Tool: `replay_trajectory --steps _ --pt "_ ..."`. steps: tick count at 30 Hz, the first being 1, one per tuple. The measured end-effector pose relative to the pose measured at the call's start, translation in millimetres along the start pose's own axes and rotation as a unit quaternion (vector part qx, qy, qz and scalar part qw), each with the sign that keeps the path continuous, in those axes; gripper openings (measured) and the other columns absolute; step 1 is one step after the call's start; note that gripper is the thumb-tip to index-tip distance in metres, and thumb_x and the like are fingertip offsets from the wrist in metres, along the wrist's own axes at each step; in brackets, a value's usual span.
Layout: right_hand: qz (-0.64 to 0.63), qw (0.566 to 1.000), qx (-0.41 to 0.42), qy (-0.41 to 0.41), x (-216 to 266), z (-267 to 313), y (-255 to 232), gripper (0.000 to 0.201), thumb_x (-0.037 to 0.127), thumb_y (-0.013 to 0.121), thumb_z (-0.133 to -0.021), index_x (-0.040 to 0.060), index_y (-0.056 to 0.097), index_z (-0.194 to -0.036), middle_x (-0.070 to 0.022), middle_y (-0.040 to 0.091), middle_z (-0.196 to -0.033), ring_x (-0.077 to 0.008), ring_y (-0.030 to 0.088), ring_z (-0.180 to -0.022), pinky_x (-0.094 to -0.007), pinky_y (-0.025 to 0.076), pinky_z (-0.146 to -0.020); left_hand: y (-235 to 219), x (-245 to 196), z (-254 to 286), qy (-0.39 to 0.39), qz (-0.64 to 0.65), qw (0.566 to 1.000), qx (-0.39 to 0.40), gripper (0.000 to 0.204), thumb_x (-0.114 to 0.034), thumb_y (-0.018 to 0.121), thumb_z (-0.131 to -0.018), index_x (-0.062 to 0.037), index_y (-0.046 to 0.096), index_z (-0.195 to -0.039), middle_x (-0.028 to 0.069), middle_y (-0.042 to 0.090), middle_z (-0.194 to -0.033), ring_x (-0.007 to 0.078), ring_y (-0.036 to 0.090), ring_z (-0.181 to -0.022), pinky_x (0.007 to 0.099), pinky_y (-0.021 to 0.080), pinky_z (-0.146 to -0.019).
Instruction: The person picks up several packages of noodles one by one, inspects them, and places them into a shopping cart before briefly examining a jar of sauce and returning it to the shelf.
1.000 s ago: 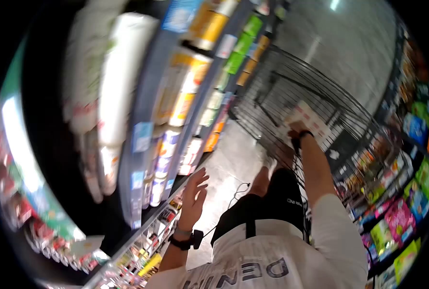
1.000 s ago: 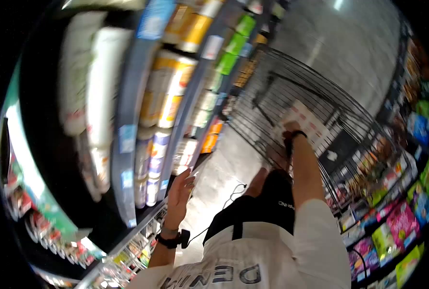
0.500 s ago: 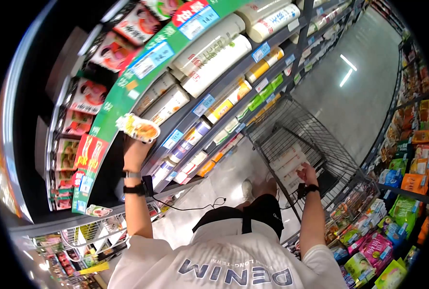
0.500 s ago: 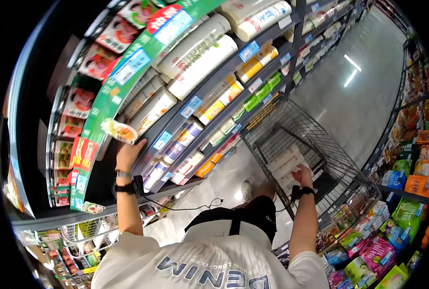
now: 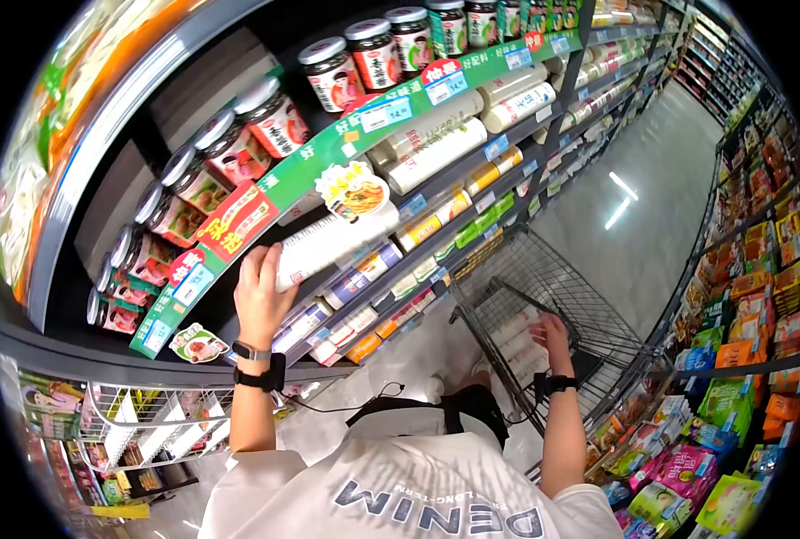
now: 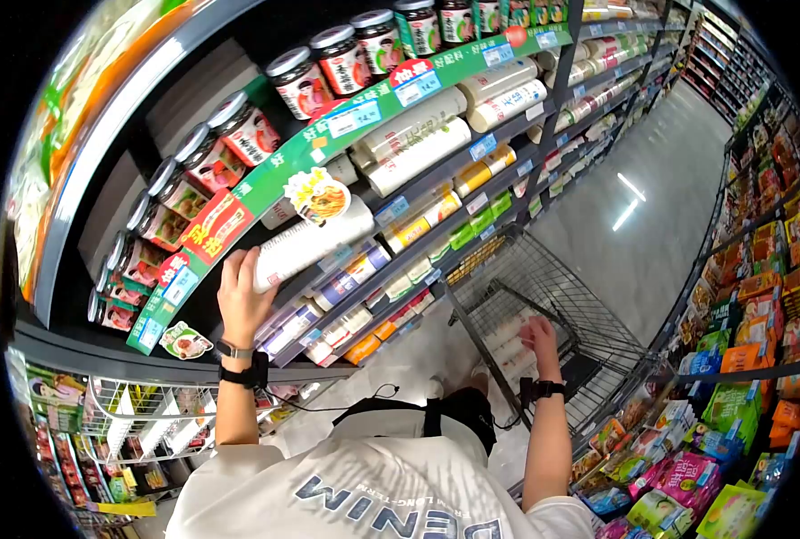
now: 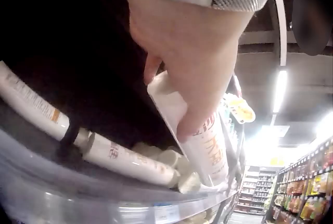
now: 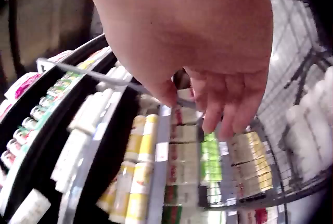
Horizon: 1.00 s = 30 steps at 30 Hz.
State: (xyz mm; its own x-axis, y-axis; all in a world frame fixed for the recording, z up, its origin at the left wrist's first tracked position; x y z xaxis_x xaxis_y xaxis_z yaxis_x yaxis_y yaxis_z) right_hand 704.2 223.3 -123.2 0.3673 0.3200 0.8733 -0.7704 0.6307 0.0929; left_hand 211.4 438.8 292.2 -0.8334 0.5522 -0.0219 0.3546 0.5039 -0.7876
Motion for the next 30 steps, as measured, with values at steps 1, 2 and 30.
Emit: replay_trajectory --steps 1,2,30 --pt "0.004 0.997 0.053 -0.058 27.1 0.0 26.7 0.040 0.029 0.062 -0.098 0.0033 0.055 -0.128 -0.0092 0.068 -0.105 -0.0170 0.067 -0.093 -0.0283 0.052 -0.077 -13.6 -11.5 2.6 0.029 0.026 0.999 -0.010 0.067 -0.011 0.086 -0.063 -0.0071 0.061 -0.125 0.0157 0.060 -0.117 0.0345 0.063 -0.103 0.0414 0.056 -0.082" --pt "0.009 0.988 0.107 -0.113 52.6 2.9 54.4 0.042 0.027 0.060 -0.099 0.0032 0.054 -0.132 -0.0096 0.068 -0.110 -0.0166 0.066 -0.097 -0.0296 0.052 -0.080 -22.4 -19.9 6.7 0.042 0.034 0.999 0.001 0.069 -0.008 0.086 -0.060 -0.0066 0.061 -0.124 0.0153 0.060 -0.118 0.0343 0.063 -0.102 0.0415 0.056 -0.083" --pt "-0.027 0.886 0.447 0.123 58.3 209.5 330.6 0.057 0.033 0.053 -0.105 0.0013 0.036 -0.149 -0.0100 0.056 -0.137 -0.0180 0.058 -0.122 -0.0345 0.048 -0.100 166.7 -63.1 69.7 -0.370 0.836 0.371 0.163 0.053 -0.050 0.050 -0.102 -0.0045 0.058 -0.127 0.0138 0.067 -0.116 0.0236 0.068 -0.103 0.0430 0.058 -0.087"
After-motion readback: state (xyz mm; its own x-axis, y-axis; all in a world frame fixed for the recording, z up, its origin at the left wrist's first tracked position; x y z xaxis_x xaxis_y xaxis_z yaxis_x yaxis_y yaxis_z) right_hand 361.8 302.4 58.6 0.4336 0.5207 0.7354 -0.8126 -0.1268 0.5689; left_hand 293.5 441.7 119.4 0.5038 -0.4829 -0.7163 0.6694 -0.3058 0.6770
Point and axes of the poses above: each hand's wrist, its own z-axis away from the middle knuckle, its own y-axis out of the palm, x = y × z, the point moved 10 cm from there along -z, towards the middle knuckle
